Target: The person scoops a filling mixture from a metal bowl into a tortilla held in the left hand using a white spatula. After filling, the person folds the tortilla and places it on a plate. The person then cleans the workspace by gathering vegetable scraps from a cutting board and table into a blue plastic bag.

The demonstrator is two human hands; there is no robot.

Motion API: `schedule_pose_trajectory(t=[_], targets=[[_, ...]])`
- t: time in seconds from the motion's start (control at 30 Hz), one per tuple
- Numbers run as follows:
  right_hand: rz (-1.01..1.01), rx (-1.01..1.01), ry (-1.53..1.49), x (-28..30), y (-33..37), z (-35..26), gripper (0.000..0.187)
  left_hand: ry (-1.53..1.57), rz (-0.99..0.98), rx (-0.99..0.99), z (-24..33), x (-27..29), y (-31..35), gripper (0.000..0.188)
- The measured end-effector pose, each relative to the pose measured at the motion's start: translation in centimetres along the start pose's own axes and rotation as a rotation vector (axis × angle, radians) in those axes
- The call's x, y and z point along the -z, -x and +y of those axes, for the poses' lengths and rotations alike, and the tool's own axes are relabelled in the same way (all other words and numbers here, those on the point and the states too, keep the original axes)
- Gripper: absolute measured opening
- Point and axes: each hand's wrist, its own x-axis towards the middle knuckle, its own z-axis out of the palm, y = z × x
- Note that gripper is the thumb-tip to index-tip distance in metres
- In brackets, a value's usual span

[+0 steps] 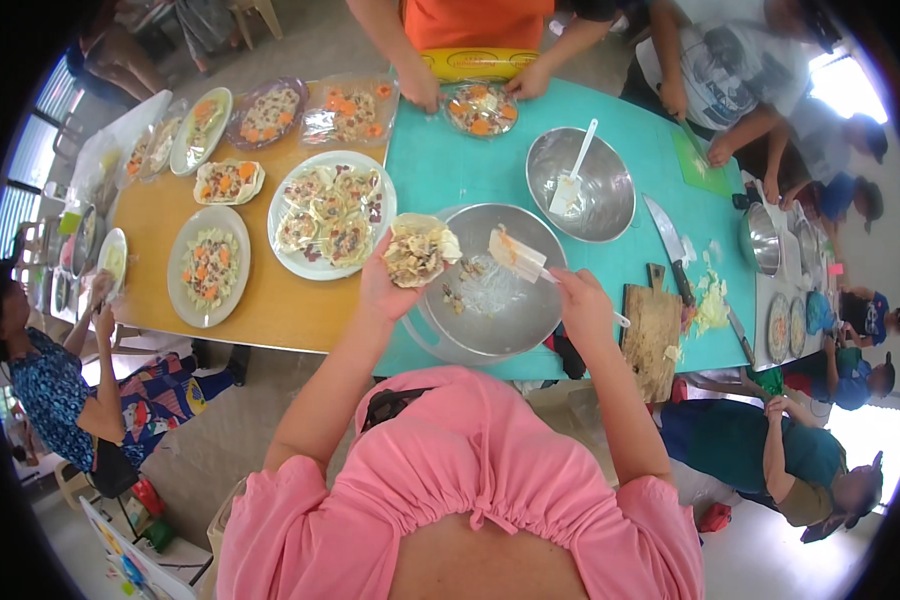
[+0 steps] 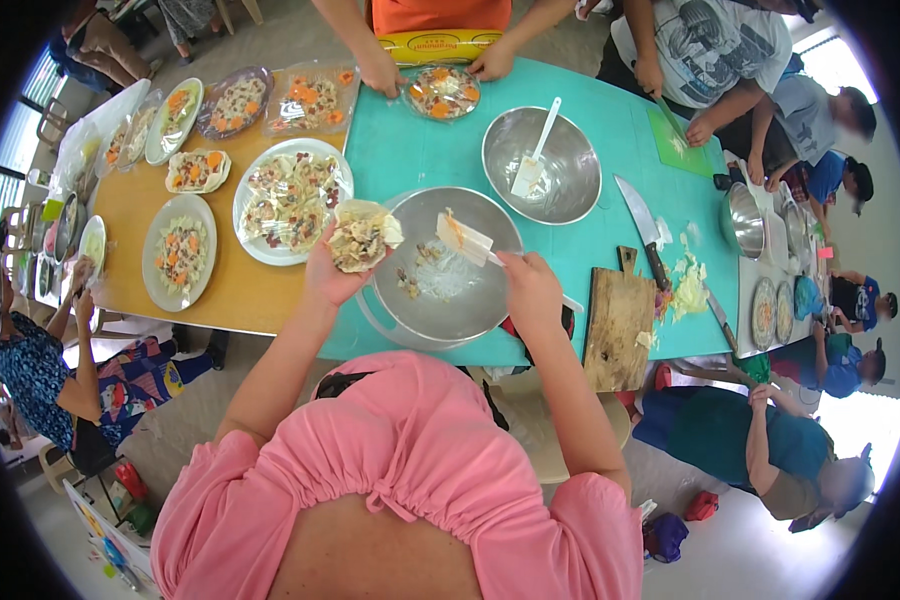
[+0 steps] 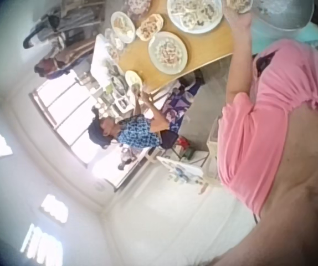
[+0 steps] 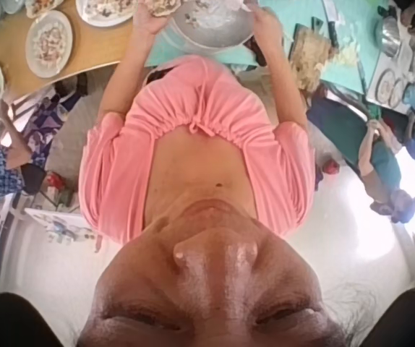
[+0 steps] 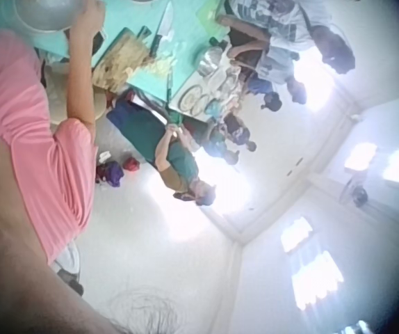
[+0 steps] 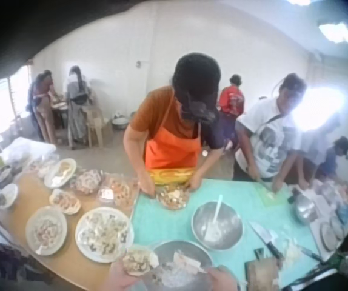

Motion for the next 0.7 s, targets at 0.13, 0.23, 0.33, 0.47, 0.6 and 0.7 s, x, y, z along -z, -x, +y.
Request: schedule_pose_trajectory(t=[0.13, 0.23, 0.33, 0.47, 0.6, 0.7], targets=[[-0.134, 0.001, 0.32, -5.4, -0.6, 3.3, 0.018, -0.062, 0.023, -0.039, 0.9, 2.7, 0.4, 0.046], [-0.139, 0.031, 0.357, -9.4, -1.7, 4.1, 0.02, -0.061, 0.05, -0.024, 0.9, 4.0, 0.4, 0.047], [-0.211, 0.167, 0.271, -10.0, -1.7, 2.4, 0.019, -0.033, 0.049, -0.056, 0.7, 4.9, 0.3, 0.047], [-0.261, 0.33, 0.246, -7.4, -1.4, 2.0, 0.019, -0.021, 0.065, -0.084, 0.9, 5.2, 0.4, 0.047], [-0.171, 0.201, 0.419, -5.3, -2.7, 2.4, 0.015, -0.027, 0.134, -0.096, 0.9, 4.8, 0.6, 0.046], [-0.113, 0.132, 0.494, -7.0, -3.0, 3.1, 0.012, 0.0, 0.055, -0.061, 0.9, 5.7, 0.1, 0.046]])
